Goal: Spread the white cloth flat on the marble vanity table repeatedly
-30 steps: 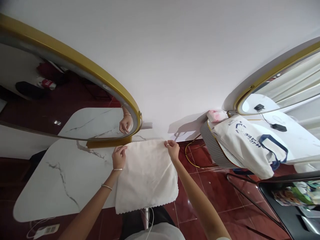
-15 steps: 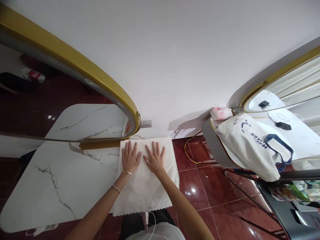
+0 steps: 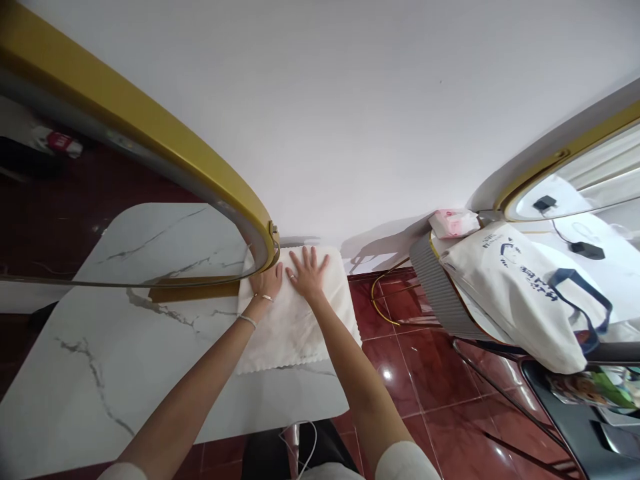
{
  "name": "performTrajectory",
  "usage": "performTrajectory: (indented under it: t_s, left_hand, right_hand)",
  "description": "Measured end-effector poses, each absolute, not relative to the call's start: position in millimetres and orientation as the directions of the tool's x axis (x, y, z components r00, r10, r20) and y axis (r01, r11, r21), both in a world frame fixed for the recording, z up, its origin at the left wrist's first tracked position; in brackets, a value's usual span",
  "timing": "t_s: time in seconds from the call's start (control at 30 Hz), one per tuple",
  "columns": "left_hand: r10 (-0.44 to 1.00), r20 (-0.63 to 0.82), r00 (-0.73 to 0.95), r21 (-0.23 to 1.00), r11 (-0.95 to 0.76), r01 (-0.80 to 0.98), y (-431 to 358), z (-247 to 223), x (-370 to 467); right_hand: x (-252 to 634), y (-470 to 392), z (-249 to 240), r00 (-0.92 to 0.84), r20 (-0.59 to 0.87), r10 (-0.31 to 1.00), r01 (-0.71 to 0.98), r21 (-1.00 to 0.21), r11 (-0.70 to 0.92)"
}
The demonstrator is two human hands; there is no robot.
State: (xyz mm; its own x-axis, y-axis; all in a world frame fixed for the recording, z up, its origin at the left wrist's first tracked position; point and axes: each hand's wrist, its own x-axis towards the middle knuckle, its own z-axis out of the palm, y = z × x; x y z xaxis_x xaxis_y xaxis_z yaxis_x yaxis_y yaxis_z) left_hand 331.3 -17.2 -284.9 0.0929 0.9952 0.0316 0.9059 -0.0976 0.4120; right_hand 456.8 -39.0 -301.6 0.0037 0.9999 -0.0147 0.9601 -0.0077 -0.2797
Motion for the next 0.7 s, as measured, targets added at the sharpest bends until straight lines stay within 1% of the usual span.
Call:
performTrajectory:
  t_s: [0.07,0.17,0.23,0.33,0.43,0.53,0.63,0.7]
  left_hand:
    - [0.982,0.066,0.175,0.378,-0.187,0.907,-41.2,-287.2,326.4]
    - [0.949,0.172,0.262,0.277,-0.302,0.912,-95.1,-293.8,310.3]
    - [0.941,0.22,0.259,0.245,-0.31,0.919,-126.9,-298.6,298.8]
    - [0.947,0.235,0.217,0.254,-0.276,0.927,-145.7,-302.2,291.9]
    - [0.963,0.204,0.179,0.265,-0.23,0.937,-124.7,-299.9,304.0]
    - [0.981,0.128,0.148,0.27,-0.178,0.946,-78.2,-296.2,328.6]
    - [0.986,0.048,0.16,0.307,-0.167,0.937,-31.7,-293.5,350.7]
    - [0.984,0.047,0.172,0.331,-0.178,0.927,-16.0,-291.6,358.0]
  right_hand:
    - [453.0,-52.3,-302.0,0.027,0.001,1.0,0.96,-0.28,-0.026]
    - [443.4,-94.6,-304.7,0.004,0.053,0.999,0.963,-0.27,0.011]
    - [438.1,-124.3,-307.4,-0.032,0.087,0.996,0.964,-0.261,0.054]
    - [438.6,-146.5,-312.2,-0.036,0.11,0.993,0.965,-0.256,0.063]
    - [450.9,-131.2,-314.3,0.037,0.103,0.994,0.967,-0.255,-0.009]
    - [470.0,-90.8,-311.5,0.065,0.082,0.995,0.964,-0.264,-0.041]
    - [491.4,-51.9,-304.4,0.084,0.054,0.995,0.95,-0.306,-0.063]
    - [504.5,-41.6,-299.5,0.106,0.041,0.993,0.938,-0.337,-0.087]
